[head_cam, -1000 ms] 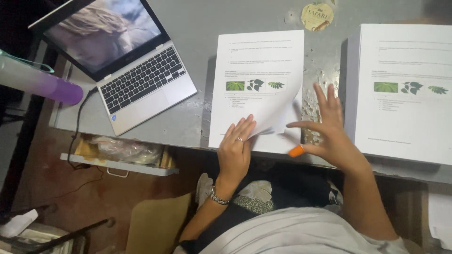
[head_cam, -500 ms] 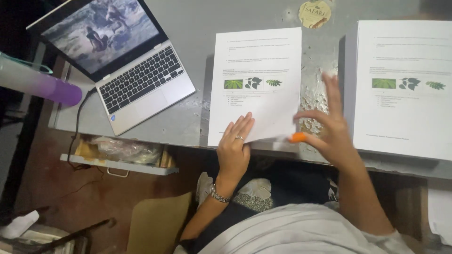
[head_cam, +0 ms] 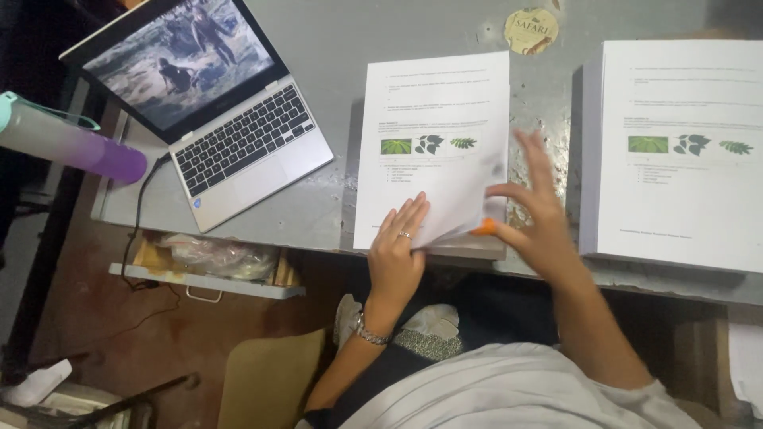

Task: Sorting and inspecting printed documents on a desk

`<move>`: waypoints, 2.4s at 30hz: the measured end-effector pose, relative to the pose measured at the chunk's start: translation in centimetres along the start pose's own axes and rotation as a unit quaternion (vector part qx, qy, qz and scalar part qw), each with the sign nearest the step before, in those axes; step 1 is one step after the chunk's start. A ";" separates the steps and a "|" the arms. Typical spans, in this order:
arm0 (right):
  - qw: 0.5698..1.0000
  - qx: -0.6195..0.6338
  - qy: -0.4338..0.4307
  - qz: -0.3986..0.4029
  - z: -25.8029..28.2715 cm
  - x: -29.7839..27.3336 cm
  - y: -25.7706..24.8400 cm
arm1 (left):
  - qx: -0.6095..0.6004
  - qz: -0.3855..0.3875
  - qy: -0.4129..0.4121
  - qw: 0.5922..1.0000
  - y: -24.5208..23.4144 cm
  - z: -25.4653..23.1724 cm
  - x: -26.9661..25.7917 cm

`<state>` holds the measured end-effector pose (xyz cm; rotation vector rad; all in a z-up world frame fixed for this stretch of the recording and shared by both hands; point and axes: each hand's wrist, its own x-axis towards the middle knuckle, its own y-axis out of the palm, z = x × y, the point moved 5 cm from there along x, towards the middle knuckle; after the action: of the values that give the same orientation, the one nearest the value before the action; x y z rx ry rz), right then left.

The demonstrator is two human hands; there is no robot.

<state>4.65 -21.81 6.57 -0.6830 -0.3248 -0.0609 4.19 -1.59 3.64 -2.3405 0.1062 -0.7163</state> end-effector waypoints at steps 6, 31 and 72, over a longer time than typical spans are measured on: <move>0.997 -0.071 -0.013 0.041 -3.9 -2.6 -0.2 | -0.026 -0.012 -0.035 0.999 0.6 1.0 -0.5; 0.999 -0.032 -0.020 0.012 -1.4 -0.1 0.9 | 0.001 0.011 0.008 1.000 0.5 0.8 -0.7; 0.960 0.251 0.044 -0.115 -3.5 -6.8 6.7 | -0.122 -0.062 0.027 0.990 -8.5 -2.0 -1.8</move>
<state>0.22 -19.18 -2.19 -0.1350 -0.3153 -0.2214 0.68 4.16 9.43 -2.5783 0.0775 -0.8712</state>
